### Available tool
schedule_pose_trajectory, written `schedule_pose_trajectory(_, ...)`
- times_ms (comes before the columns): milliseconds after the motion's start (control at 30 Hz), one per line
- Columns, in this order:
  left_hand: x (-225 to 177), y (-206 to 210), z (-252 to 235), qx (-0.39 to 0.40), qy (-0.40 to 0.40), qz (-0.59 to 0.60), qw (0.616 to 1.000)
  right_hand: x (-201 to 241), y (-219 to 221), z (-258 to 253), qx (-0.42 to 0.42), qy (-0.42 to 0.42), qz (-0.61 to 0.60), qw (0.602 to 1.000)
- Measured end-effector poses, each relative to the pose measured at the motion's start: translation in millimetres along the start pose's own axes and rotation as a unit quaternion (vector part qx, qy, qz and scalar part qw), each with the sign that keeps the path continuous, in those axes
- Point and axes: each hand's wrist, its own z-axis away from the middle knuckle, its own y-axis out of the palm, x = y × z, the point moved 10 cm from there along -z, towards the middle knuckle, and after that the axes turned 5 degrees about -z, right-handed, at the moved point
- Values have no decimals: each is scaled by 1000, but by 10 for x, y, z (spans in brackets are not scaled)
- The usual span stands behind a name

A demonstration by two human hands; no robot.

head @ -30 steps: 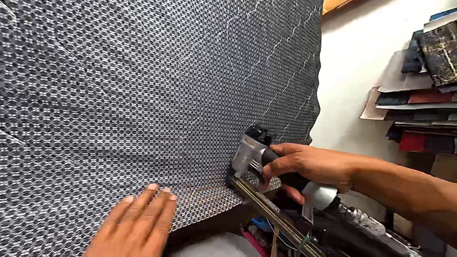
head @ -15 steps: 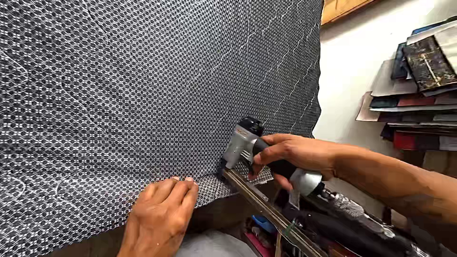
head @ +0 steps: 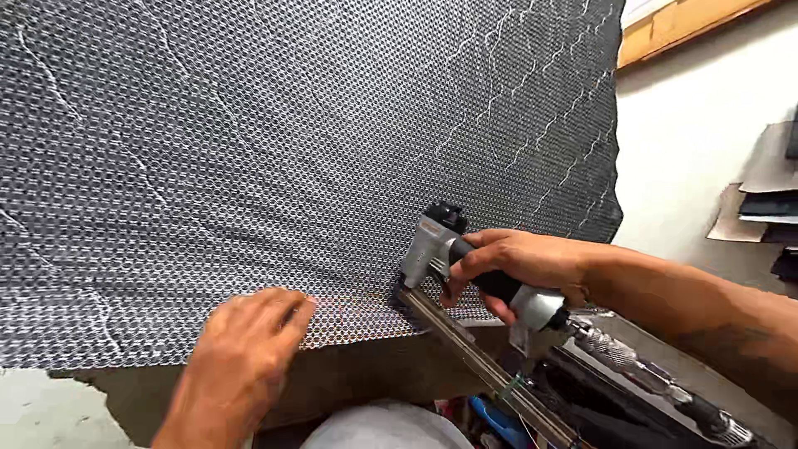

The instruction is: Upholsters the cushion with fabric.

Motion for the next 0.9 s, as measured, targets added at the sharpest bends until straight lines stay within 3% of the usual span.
schedule_pose_trajectory(133,509,-174,176,8,48,2,999,119,165,3,-5,21,9,1000)
schedule_pose_trajectory(333,448,-229,51,-22,99,33,994,314,609,-64,-25,37,-39,998)
schedule_pose_trajectory(633,544,-352,163,-12,96,66,993,655,1121,-149,-40,62,-65,995)
schedule_pose_trajectory(733,899,-503,404,37,50,90,994,803,1244,-202,-31,52,-66,996)
schedule_pose_trajectory(900,1903,-957,979,99,-69,73,990,934,1459,-299,6,47,-38,998)
